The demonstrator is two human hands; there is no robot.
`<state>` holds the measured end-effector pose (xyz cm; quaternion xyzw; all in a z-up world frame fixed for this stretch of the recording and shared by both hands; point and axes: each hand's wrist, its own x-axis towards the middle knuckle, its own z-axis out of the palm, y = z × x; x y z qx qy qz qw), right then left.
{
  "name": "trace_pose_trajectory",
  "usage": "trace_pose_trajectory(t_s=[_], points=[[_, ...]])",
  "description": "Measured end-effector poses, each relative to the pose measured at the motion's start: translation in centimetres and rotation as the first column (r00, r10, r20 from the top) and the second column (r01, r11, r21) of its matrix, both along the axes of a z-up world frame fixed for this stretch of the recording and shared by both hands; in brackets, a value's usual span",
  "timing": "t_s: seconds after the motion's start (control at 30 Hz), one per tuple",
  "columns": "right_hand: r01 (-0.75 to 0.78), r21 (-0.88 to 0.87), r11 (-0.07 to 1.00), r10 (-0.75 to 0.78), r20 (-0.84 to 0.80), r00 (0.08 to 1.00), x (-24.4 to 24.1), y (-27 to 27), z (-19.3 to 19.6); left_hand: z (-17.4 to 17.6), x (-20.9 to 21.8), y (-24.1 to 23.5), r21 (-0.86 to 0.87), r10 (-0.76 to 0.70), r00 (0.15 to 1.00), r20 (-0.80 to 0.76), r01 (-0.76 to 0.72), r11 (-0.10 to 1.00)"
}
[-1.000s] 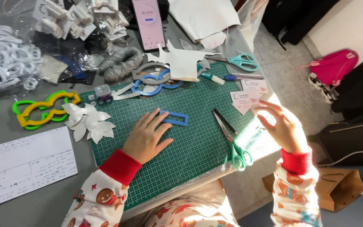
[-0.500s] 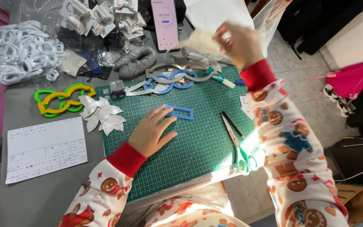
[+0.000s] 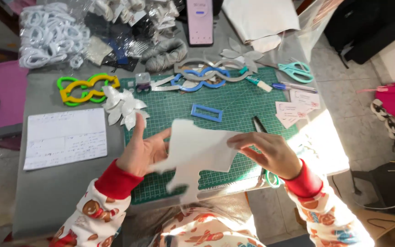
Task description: Cutting out shapes from material using scissors and marking with a template.
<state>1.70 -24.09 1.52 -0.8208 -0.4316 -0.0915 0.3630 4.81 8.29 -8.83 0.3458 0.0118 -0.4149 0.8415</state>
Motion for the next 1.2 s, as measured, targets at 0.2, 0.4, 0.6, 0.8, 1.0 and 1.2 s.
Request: trace_pose_trajectory(t_s=[0.2, 0.4, 0.6, 0.8, 1.0, 1.2], points=[[0.025, -0.31, 0.951, -0.05, -0.072, 0.996, 0.0, -1.5, -4.3, -0.8, -1.8, 0.2, 0.418, -0.032, 0.919, 0.393, -0.148, 0.896], [0.077, -0.5, 0.863, -0.078, 0.02, 0.997, 2.1, -2.1, -3.3, 0.9, -4.8, 0.4, 0.792, -0.469, 0.646, 0.603, -0.411, 0.452], [0.175, -0.52, 0.836, -0.082, 0.196, 0.977, 7.7, 0.9, -4.9, 1.2, -7.4, -0.2, 0.471, -0.752, 0.191, 0.631, -0.864, 0.176], [0.049, -0.542, 0.839, -0.026, 0.05, 0.998, 11.9, -0.4, -5.7, 0.6, -9.5, -0.5, 0.384, -0.712, -0.02, 0.702, -0.831, 0.402], [0.194, -0.619, 0.761, -0.234, 0.016, 0.972, 15.5, -1.2, -4.1, -0.3, -9.9, -0.1, 0.331, -0.502, 0.025, 0.865, -0.781, 0.53], [0.248, -0.536, 0.807, -0.105, 0.283, 0.953, 19.7, -0.7, -8.4, 0.2, -10.2, 1.1, 0.24, -0.131, 0.201, 0.971, -0.817, 0.525]])
